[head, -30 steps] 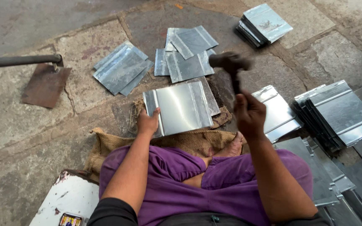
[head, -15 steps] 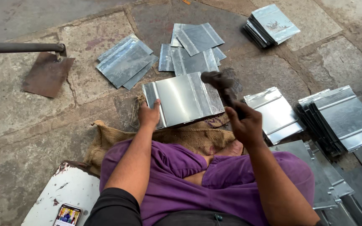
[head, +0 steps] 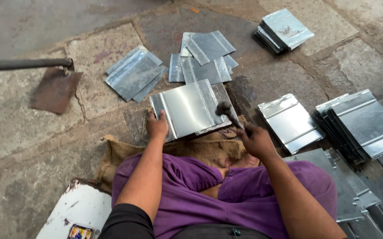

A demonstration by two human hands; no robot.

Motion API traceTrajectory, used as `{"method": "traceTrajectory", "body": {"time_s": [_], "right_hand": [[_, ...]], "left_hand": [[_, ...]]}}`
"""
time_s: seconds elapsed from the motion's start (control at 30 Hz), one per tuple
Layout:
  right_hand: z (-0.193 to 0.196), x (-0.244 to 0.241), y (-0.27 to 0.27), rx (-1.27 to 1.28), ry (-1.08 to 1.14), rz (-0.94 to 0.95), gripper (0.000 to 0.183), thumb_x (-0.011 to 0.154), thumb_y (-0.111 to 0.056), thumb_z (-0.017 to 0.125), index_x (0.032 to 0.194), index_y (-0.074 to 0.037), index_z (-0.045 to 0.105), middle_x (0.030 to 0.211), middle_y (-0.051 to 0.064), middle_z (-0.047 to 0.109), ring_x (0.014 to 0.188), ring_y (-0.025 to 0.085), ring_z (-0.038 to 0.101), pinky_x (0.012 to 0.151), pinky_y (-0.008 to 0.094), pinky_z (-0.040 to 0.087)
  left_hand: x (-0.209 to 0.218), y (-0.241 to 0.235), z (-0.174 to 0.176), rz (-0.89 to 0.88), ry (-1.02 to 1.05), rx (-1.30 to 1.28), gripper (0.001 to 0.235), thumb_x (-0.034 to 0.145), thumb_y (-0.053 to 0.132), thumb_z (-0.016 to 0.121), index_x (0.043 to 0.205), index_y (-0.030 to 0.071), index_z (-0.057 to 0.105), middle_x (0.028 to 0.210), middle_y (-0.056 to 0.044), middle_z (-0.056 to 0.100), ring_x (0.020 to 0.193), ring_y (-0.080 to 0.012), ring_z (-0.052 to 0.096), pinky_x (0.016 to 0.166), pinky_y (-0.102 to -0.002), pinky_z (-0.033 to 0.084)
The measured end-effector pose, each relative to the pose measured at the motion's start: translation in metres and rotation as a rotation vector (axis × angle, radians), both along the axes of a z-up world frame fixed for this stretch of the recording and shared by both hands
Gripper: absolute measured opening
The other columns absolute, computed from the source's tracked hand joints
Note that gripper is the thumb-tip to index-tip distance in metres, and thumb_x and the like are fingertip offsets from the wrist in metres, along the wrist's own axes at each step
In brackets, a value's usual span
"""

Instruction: The person sits on the floor and repeatedly hammers a rectangular metal sheet placed on a burlap sack. They use a hammer to strike the sheet multiple times, occasionally adjusting its position, and then place the finished piece onto a stack of similar sheets.

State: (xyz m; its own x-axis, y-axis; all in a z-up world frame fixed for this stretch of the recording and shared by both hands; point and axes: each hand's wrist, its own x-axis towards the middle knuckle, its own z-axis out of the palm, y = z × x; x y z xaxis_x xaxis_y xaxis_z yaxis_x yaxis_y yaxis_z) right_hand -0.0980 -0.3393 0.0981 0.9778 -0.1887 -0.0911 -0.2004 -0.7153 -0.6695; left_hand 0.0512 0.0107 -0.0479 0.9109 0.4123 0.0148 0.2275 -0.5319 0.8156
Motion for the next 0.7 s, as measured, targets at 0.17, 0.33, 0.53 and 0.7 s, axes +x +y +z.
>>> {"method": "traceTrajectory", "body": {"time_s": [0.17,0.33,0.53,0.7], "right_hand": [[-0.009,0.003,-0.011,0.031,0.187,-0.152,0.039,0.097,-0.040,0.068,0.114,-0.007,0.077,0.070,0.012,0.072,0.056,0.024,0.056,0.056,0.042,0.045],[-0.012,0.013,-0.047,0.170,-0.092,-0.317,0.040,0.097,-0.038,0.072,0.109,0.000,0.075,0.074,0.010,0.072,0.058,0.014,0.065,0.056,0.033,0.052],[0.014,0.004,-0.057,0.180,-0.322,-0.450,0.034,0.100,-0.032,0.075,0.100,0.003,0.078,0.062,0.005,0.060,0.055,0.010,0.051,0.051,0.031,0.040],[0.054,-0.012,-0.037,0.269,-0.450,-0.355,0.026,0.100,-0.023,0.075,0.106,0.001,0.077,0.063,-0.001,0.060,0.055,0.005,0.050,0.049,0.026,0.037]], "left_hand": [[0.002,0.003,0.018,-0.053,-0.118,-0.173,0.033,0.107,0.034,0.062,0.106,0.001,0.066,0.096,-0.023,0.067,0.088,-0.0428,0.064,0.079,-0.048,0.051],[-0.043,0.007,0.088,-0.489,-0.717,0.129,0.015,0.107,0.018,0.063,0.121,0.018,0.067,0.112,-0.008,0.075,0.105,-0.0287,0.074,0.089,-0.036,0.058],[-0.051,-0.005,0.109,-0.744,-0.082,0.784,0.078,0.083,-0.012,0.046,0.141,0.040,0.053,0.154,0.012,0.050,0.149,-0.0157,0.037,0.123,-0.049,0.028],[-0.038,-0.009,0.087,-0.814,0.021,0.955,0.097,0.085,-0.018,0.033,0.154,0.050,0.032,0.167,0.012,0.023,0.155,-0.0183,0.017,0.128,-0.042,0.018]]}}
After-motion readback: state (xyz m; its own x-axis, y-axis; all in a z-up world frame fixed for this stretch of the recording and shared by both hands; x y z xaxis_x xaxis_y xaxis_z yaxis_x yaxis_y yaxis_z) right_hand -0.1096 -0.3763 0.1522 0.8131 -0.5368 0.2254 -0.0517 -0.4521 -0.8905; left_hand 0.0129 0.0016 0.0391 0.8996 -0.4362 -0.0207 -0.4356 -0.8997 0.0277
